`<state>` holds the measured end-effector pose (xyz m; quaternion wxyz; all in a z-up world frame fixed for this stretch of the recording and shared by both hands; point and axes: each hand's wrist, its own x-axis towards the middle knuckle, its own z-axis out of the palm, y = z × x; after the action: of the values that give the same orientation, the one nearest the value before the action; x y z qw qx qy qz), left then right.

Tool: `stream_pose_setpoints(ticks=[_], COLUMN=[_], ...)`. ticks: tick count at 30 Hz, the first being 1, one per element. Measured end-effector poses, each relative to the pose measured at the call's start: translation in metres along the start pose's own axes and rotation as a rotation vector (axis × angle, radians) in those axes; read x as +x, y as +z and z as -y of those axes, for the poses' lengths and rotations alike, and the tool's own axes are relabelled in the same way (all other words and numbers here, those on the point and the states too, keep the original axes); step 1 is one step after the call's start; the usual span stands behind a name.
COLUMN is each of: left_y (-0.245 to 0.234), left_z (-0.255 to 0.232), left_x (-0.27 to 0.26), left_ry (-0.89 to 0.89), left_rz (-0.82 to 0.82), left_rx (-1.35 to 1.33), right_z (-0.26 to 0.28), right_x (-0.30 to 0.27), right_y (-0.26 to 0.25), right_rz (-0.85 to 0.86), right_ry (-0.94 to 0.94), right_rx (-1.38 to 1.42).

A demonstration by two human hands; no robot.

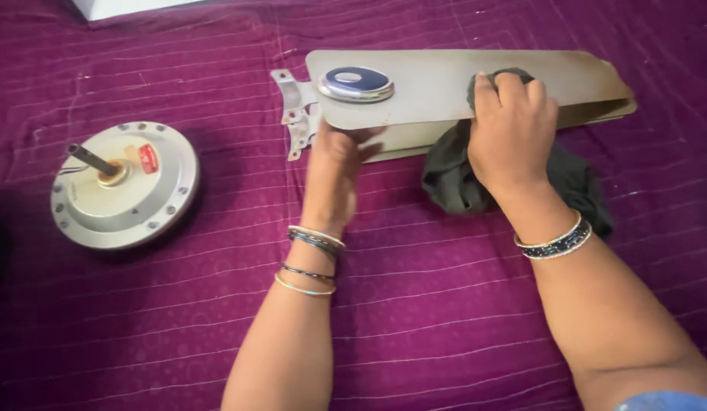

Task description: The person wipes a white ceiling fan blade with a dark cloth, cleaning both sides of the blade. The person flips the blade over to clean the reverse side and continues wiping the surface. A fan motor housing and a circuit board are visible on the purple striped surface nearby.

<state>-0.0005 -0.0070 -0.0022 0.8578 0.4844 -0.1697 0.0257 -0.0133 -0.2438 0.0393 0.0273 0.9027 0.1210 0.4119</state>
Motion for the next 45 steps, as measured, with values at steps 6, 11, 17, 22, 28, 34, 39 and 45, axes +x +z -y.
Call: stream_pose_setpoints(ticks=[6, 11, 17, 22, 28, 34, 39, 45], left_y=[-0.001, 0.013, 0.012, 0.002, -0.001, 0.01, 0.02, 0.036], left_z=[0.015, 0.004, -0.011, -0.017, -0.017, -0.037, -0.054, -0.053], left_x=[-0.015, -0.023, -0.016, -0.011, -0.012, -0.023, -0.028, -0.033], left_ry=[-0.069, 0.065, -0.053, -0.157, -0.191, -0.133, -0.151, -0.17], left_rz=[0.022, -0.052, -0.208, -0.281, -0.284, -0.211, -0.107, -0.121], left_rx=[0.311, 0.638, 0.062, -0.009, -0.002, 0.275, 0.449, 0.549], right_z=[0.039, 0.061, 0.053, 0.015, -0.037, 0.014, 0.042, -0.025], right_x=[0.005, 0.006, 0.005, 0.0, -0.004, 0.004, 0.009, 0.001], right_y=[-0.027, -0.044, -0.037, 0.008, 0.044, 0.015, -0.015, 0.024], right_rz=[-0.024, 0.027, 0.22, 0.425, 0.485, 0.241, 0.169, 0.109], right_ry=[-0.077, -0.07, -0.13, -0.06, 0.323, 0.02, -0.218, 0.126], right_rx=[0.056, 0.146, 0.497, 0.389, 0.336, 0.597, 0.651, 0.465])
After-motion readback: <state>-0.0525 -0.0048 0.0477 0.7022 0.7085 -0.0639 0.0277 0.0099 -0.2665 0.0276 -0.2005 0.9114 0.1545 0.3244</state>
